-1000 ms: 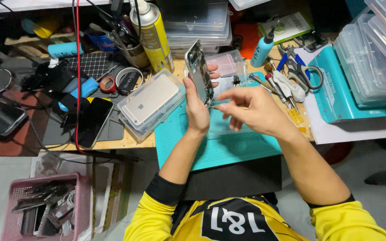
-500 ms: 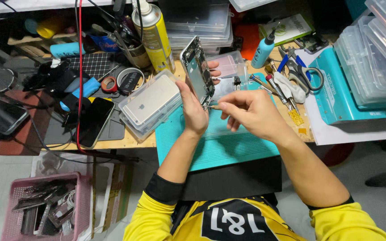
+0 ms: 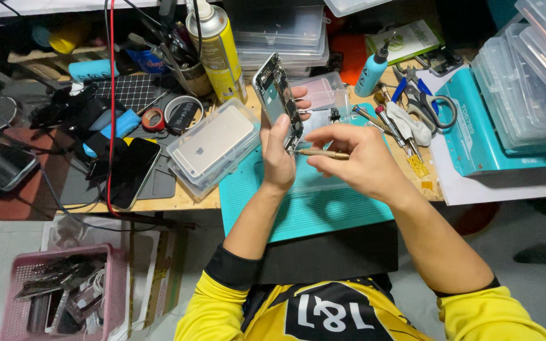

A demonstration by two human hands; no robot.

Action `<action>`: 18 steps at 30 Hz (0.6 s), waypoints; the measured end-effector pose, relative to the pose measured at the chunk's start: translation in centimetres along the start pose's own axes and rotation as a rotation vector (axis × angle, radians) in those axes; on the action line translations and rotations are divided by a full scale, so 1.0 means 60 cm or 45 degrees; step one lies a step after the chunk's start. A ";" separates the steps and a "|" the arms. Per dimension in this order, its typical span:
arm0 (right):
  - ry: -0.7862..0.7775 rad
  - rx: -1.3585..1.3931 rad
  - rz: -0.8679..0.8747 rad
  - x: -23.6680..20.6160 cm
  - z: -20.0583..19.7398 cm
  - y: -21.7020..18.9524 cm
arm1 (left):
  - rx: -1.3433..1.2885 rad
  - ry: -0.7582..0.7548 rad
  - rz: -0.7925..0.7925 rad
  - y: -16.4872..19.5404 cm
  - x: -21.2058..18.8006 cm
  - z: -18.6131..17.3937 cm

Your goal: The person opens a plastic storage box and takes out a smartphone, then uses a screwdriver to unscrew and pry open the phone's screen and internal components. They continue unscrewing and removing small internal parts from the phone chassis on the work mat.

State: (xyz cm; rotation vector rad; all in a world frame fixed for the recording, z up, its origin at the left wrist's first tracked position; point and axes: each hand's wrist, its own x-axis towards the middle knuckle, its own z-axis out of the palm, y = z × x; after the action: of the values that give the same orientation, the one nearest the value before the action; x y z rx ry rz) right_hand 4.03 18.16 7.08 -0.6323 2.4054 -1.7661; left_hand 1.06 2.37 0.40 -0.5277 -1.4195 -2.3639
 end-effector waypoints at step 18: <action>-0.019 0.168 0.223 0.004 0.013 0.005 | -0.120 0.108 -0.099 -0.014 0.003 -0.010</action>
State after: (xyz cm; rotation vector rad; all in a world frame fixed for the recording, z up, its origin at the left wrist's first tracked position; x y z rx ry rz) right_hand 3.94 17.45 6.58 -0.4048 2.2346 -1.8202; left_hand 0.43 2.19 -0.39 -0.3973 -1.3195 -2.4928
